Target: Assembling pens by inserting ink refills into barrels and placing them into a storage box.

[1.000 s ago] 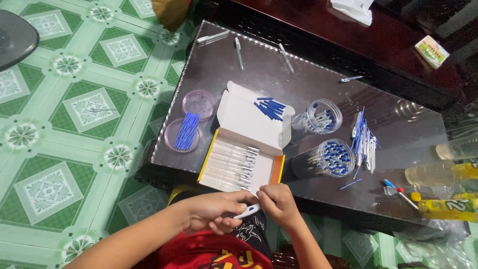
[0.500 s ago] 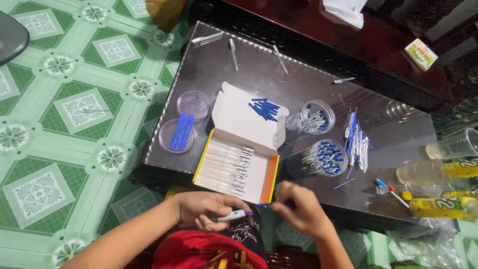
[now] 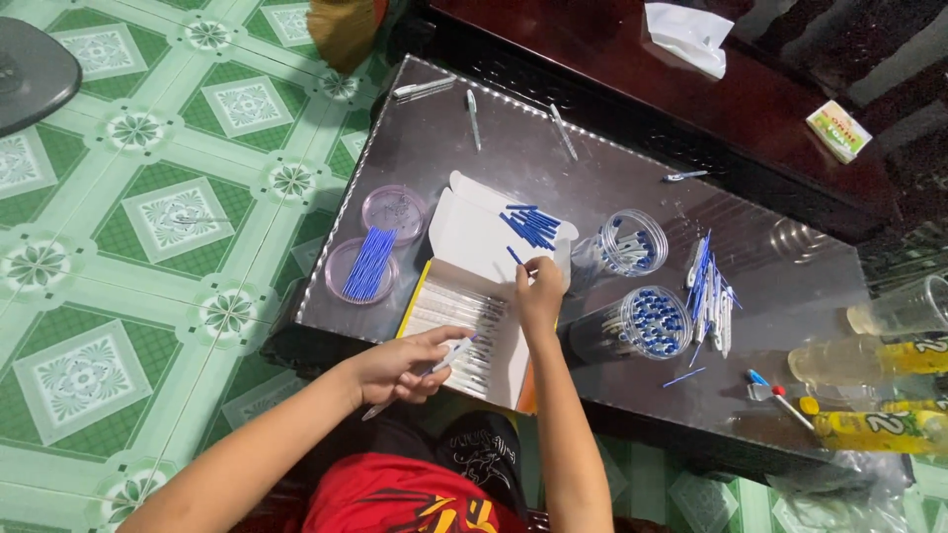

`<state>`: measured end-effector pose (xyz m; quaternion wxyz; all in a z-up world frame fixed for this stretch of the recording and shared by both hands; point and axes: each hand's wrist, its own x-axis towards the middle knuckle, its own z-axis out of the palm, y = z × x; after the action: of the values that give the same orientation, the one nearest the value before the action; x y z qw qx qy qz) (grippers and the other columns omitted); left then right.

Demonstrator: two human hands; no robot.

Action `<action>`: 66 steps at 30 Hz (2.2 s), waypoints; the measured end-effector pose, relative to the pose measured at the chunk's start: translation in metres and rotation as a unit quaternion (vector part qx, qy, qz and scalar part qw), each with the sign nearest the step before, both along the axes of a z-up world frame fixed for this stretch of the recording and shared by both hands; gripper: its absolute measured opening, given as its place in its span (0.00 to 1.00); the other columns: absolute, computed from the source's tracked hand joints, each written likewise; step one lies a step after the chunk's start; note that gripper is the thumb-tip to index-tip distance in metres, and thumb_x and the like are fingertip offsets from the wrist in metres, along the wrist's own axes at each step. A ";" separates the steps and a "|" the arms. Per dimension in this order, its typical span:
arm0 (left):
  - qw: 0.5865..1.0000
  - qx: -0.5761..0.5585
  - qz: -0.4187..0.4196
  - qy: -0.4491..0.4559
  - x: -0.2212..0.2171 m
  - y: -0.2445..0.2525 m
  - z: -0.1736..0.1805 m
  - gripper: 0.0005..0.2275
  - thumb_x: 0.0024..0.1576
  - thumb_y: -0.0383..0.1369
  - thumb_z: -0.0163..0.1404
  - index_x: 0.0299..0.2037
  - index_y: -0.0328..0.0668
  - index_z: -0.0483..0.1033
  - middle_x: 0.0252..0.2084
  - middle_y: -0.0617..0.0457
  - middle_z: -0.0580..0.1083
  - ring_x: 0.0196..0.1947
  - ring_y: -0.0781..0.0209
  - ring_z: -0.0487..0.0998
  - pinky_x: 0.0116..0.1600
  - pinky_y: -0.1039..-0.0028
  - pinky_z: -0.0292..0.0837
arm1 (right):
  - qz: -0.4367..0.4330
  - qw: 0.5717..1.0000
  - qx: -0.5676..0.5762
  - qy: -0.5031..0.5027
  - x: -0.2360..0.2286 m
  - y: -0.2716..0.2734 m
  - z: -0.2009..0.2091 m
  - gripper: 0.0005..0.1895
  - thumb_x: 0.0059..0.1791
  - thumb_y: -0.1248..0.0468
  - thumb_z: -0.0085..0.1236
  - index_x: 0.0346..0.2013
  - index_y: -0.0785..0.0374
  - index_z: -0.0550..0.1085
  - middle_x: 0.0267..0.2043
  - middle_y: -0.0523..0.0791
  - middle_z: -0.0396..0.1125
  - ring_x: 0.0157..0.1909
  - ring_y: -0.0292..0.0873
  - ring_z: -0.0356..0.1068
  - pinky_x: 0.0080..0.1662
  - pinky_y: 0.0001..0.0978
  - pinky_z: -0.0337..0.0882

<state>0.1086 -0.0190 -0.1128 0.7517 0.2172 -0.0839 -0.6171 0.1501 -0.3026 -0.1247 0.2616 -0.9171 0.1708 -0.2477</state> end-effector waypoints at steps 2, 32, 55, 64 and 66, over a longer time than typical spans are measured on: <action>1.000 0.011 0.011 0.000 0.004 0.002 0.002 0.18 0.69 0.31 0.33 0.68 0.61 0.60 0.20 0.48 0.61 0.10 0.75 0.53 0.13 0.88 0.52 | 0.009 1.000 -0.002 0.006 -0.003 0.002 -0.002 0.06 0.48 0.66 0.63 0.35 0.63 0.73 0.33 0.50 0.71 0.40 0.55 0.71 0.46 0.45 0.69; 0.908 0.325 0.223 -0.141 0.010 0.190 0.075 0.20 0.66 0.29 0.38 0.69 0.51 0.64 0.17 0.48 0.61 0.09 0.72 0.52 0.09 0.87 0.47 | 0.218 0.954 0.194 0.062 0.130 0.149 -0.005 0.12 0.49 0.57 0.63 0.31 0.63 0.80 0.21 0.49 0.71 0.29 0.49 0.72 0.39 0.40 0.69; 0.902 0.354 0.158 -0.191 -0.006 0.180 0.027 0.21 0.68 0.32 0.38 0.72 0.53 0.62 0.19 0.53 0.67 0.09 0.72 0.57 0.10 0.86 0.52 | 0.231 0.960 0.112 0.112 0.029 0.189 0.000 0.17 0.54 0.51 0.56 0.40 0.63 0.80 0.30 0.57 0.72 0.39 0.61 0.73 0.45 0.51 0.69; 0.615 0.463 -0.110 -0.628 -0.028 0.094 0.086 0.25 0.64 0.36 0.32 0.72 0.77 0.53 0.43 0.41 0.78 0.41 0.34 0.78 0.42 0.51 0.69 | 0.277 0.714 0.622 0.163 -0.119 0.203 0.006 0.23 0.50 0.53 0.59 0.48 0.71 0.73 0.33 0.52 0.72 0.31 0.43 0.72 0.32 0.33 0.75; 0.506 0.434 -0.134 -0.733 -0.030 0.078 0.079 0.26 0.62 0.41 0.51 0.67 0.50 0.54 0.40 0.42 0.79 0.39 0.35 0.80 0.39 0.50 0.71 | 0.263 0.663 0.689 0.127 -0.126 0.194 -0.009 0.22 0.50 0.62 0.61 0.55 0.70 0.70 0.32 0.48 0.69 0.30 0.42 0.70 0.35 0.34 0.73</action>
<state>0.0788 0.0587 -0.0341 0.1418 0.8773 -0.3548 -0.2904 0.0239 -0.1083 -0.1337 0.8493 -0.5038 0.0756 0.1387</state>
